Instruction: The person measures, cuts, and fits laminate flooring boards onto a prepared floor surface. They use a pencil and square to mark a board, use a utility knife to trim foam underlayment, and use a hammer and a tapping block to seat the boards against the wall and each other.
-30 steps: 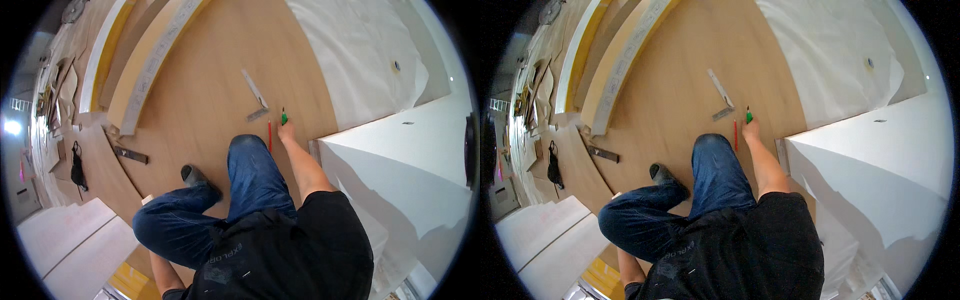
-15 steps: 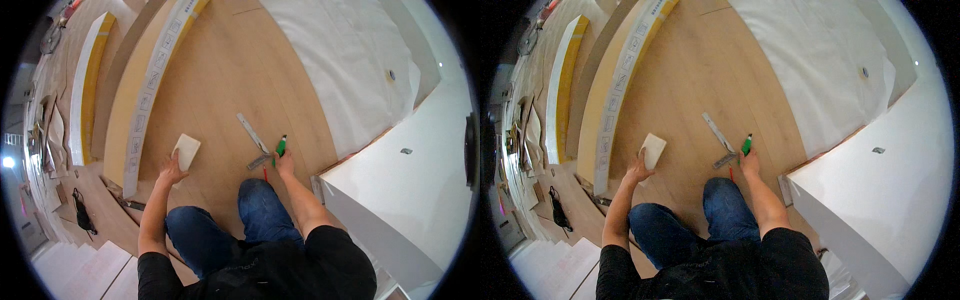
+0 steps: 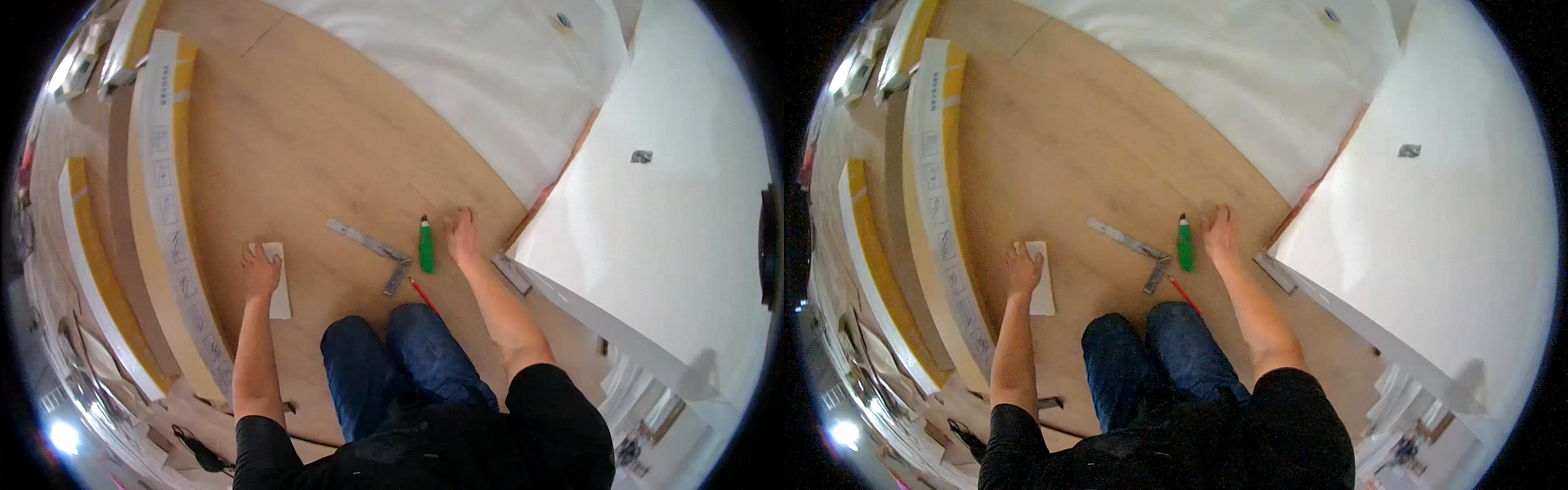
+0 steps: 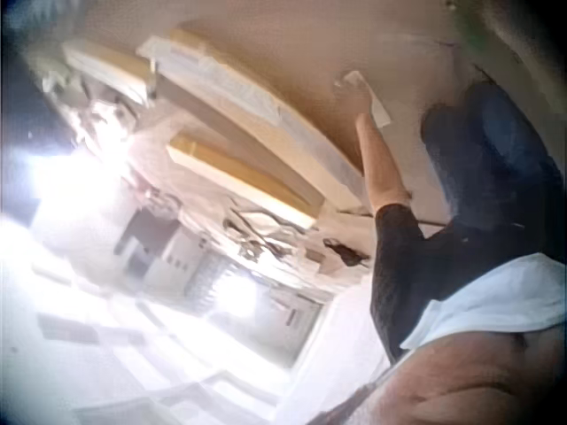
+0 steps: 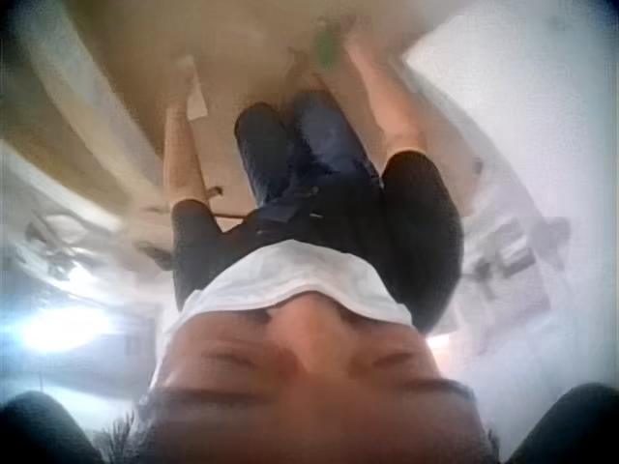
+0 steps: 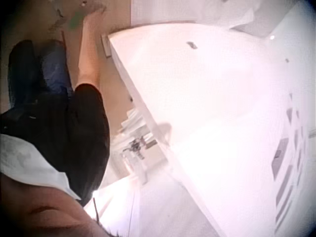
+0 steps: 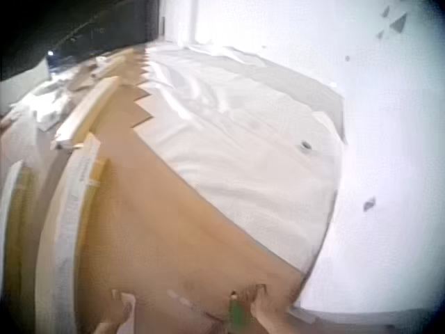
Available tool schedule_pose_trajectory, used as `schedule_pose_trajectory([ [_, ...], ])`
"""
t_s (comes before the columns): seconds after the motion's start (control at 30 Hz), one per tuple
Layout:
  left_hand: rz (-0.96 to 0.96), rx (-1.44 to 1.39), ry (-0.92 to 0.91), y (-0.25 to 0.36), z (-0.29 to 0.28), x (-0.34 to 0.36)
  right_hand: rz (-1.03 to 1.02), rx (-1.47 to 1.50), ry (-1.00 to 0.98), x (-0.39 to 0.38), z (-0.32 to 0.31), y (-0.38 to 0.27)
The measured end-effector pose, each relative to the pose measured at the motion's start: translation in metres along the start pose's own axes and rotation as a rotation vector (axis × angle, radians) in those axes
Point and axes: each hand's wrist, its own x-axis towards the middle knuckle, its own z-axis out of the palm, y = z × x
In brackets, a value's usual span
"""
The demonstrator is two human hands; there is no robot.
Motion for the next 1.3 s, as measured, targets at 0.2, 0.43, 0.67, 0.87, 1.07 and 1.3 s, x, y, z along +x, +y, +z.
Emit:
schedule_pose_trajectory([
  [0.2,0.161,-0.134,0.230,0.099,-0.013,0.183,-0.119,-0.136,0.166,0.110,0.010,0.003],
  [0.43,0.107,-0.073,0.480,0.109,0.013,0.235,-0.104,-0.316,0.157,0.188,0.032,-0.028],
  [0.67,0.084,-0.262,0.377,0.107,-0.013,0.217,-0.188,-0.265,0.132,0.237,0.033,-0.072],
  [0.87,0.054,-0.282,0.286,0.108,-0.012,0.219,-0.278,-0.248,0.184,0.249,0.044,-0.085],
  [1.07,0.067,-0.298,0.249,0.108,-0.004,0.226,-0.079,-0.201,0.071,0.281,0.039,-0.080],
  [1.3,0.052,-0.282,0.190,0.105,-0.010,0.227,0.006,-0.182,0.059,0.297,0.041,-0.093],
])
